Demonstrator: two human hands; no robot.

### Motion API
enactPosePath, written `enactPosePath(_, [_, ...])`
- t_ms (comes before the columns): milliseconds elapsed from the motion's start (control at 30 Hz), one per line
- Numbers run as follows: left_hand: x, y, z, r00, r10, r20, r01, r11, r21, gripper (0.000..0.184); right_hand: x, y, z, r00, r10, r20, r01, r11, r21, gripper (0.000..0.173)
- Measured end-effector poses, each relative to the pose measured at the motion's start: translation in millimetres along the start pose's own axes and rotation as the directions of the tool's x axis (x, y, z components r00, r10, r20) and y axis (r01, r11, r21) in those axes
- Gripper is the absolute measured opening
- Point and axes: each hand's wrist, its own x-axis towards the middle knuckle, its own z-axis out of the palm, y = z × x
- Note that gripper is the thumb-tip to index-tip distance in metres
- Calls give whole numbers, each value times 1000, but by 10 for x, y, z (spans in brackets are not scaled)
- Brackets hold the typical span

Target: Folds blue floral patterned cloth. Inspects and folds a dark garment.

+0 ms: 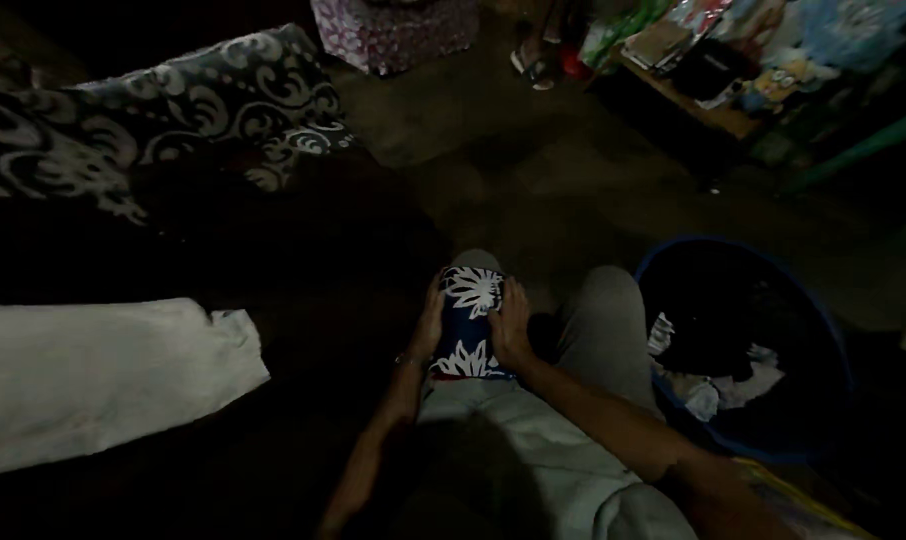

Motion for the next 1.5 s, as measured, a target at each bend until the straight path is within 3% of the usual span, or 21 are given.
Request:
enactPosePath(67, [-201,31,13,1000,-24,-12,24,999,-40,61,-24,-86,-87,970,237,57,-243,957,160,74])
enactPosePath(167, [-515,18,51,993,-91,-69,86,993,-77,62,-58,-169,-296,828,486,277,-557,770,312,88])
enactPosePath(267, [-817,-164,-19,994,-102,-45,102,995,6,66,-95,-189,-483,766,536,355,-642,629,438,79])
enactPosePath(400, [-821,-88,-261,987,37,-154,26,922,386,57,-40,-341,-737,758,442,479,-648,435,625,57])
enactPosePath(500, [-783,539,-301,975,-45,-216,113,942,315,53,97,-569,-999,818,270,509,-565,549,616,49])
enactPosePath(667, [-755,1370,-176,993,-47,111,64,985,-160,74,395,-1246,-1749,875,59,481,-304,840,450,33])
enactPosePath(733, [-701,1543,-74,980,8,200,84,889,-449,88,476,-1440,-2036,898,-29,440,-165,903,396,32])
enactPosePath(833, [-604,1588,60,960,143,241,78,689,-721,91,463,-1718,-2265,913,-84,400,59,995,74,30])
enactPosePath(900, [-577,1567,113,956,199,214,74,543,-836,89,395,-1850,-2106,905,-60,422,138,978,-155,33])
enactPosePath(967, [-609,1474,134,980,128,156,86,434,-897,92,319,-1849,-1716,846,6,533,150,957,-248,37])
enactPosePath(1033, [-677,1255,121,997,-3,78,73,392,-917,82,183,-1671,-1203,763,28,645,123,974,-188,41])
enactPosePath(1133, [-803,942,111,961,-273,-52,78,446,-892,41,-21,-1385,-686,627,-24,779,96,994,-46,48])
enactPosePath(1200, [-864,819,72,931,-358,-76,100,448,-888,37,-19,-1313,-590,570,-108,815,138,990,35,45])
enactPosePath(1267, [-921,745,71,912,-394,-111,115,506,-855,28,-7,-1232,-565,650,-250,718,218,966,140,40])
enactPosePath(1333, [-922,722,87,890,-429,-156,129,564,-816,23,1,-1101,-467,769,-385,510,355,921,161,39])
enactPosePath(1367, [-916,720,92,883,-441,-165,137,576,-806,23,13,-1015,-394,787,-430,443,409,901,146,40])
enactPosePath(1433, [-905,694,98,880,-445,-165,143,581,-801,21,25,-808,-236,759,-471,450,476,872,110,54])
enactPosePath(1500, [-909,643,93,879,-450,-155,150,571,-807,19,33,-618,-106,724,-504,471,538,840,71,58])
